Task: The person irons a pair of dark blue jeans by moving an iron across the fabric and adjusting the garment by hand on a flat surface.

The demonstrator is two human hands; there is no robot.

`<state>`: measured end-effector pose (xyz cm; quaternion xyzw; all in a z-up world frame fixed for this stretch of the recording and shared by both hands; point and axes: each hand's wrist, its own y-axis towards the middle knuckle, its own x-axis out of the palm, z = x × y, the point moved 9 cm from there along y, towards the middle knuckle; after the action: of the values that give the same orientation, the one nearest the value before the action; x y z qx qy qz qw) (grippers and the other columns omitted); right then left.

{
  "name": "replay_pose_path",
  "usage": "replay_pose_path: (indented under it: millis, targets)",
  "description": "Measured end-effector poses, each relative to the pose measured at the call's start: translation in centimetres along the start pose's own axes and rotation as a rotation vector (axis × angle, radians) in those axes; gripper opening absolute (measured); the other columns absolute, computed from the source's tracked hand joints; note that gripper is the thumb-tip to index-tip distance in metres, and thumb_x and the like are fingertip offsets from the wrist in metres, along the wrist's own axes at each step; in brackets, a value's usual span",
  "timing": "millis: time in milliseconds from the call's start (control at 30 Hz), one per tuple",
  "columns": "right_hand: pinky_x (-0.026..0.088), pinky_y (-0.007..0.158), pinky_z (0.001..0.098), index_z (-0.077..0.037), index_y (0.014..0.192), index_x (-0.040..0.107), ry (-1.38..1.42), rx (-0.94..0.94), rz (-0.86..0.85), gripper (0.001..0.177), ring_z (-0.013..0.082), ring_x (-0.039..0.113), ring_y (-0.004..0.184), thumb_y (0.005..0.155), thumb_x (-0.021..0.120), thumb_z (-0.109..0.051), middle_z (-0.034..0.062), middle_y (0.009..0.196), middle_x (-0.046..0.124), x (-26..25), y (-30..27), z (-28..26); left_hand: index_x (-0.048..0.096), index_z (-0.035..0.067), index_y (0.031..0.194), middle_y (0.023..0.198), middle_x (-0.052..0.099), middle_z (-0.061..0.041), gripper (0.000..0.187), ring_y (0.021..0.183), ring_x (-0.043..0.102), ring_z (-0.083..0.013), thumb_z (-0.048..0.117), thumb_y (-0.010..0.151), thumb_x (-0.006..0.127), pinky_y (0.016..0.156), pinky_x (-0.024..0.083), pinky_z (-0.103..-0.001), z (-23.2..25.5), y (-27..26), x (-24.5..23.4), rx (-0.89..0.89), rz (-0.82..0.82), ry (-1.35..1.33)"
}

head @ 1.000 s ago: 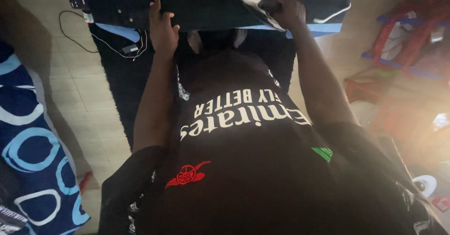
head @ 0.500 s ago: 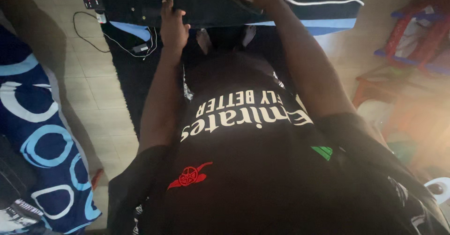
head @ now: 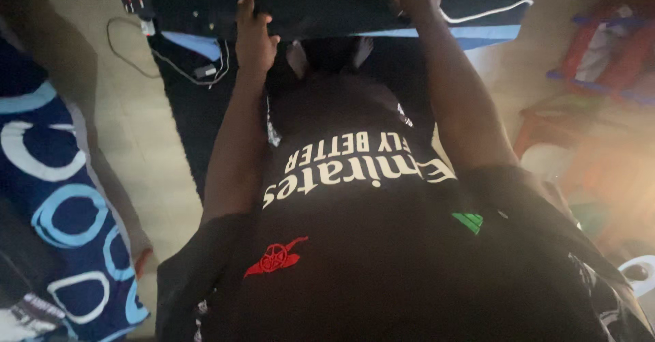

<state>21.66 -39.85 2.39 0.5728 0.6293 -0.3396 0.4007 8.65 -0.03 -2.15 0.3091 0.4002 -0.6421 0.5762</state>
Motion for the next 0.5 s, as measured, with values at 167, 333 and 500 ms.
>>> replay_pose_path:
  millis: [167, 333, 500]
  targets:
    - [0.058, 0.077, 0.0502, -0.005, 0.098, 0.074, 0.128, 0.317, -0.034, 0.034, 0.0388, 0.076, 0.087, 0.090, 0.075, -0.037, 0.0196, 0.093, 0.077, -2.8, -1.5, 1.6, 0.066, 0.003, 0.122, 0.169, 0.023, -0.020, 0.045, 0.155, 0.022, -0.0404, 0.015, 0.085, 0.088, 0.112, 0.047, -0.047, 0.5, -0.3, -0.8, -0.025, -0.047, -0.014]
    - [0.054, 0.080, 0.0549, -0.005, 0.110, 0.072, 0.026, 0.270, 0.064, 0.043, 0.0480, 0.069, 0.094, 0.085, 0.081, -0.039, 0.0253, 0.100, 0.074, -4.4, -1.9, 4.0, 0.066, 0.003, 0.122, 0.168, 0.024, -0.020, 0.048, 0.155, 0.024, -0.0395, 0.016, 0.082, 0.090, 0.118, 0.044, -0.047, 1.2, 0.1, -1.3, -0.003, -0.004, -0.024]
    - [0.056, 0.084, 0.0528, -0.006, 0.119, 0.066, 0.141, 0.262, 0.131, 0.042, 0.0448, 0.072, 0.098, 0.093, 0.075, -0.037, 0.0234, 0.105, 0.075, -5.3, -2.8, 4.9, 0.066, 0.003, 0.121, 0.168, 0.024, -0.021, 0.049, 0.155, 0.024, -0.0408, 0.018, 0.083, 0.092, 0.122, 0.041, -0.048, 0.8, -0.4, -1.1, -0.007, -0.004, 0.001]
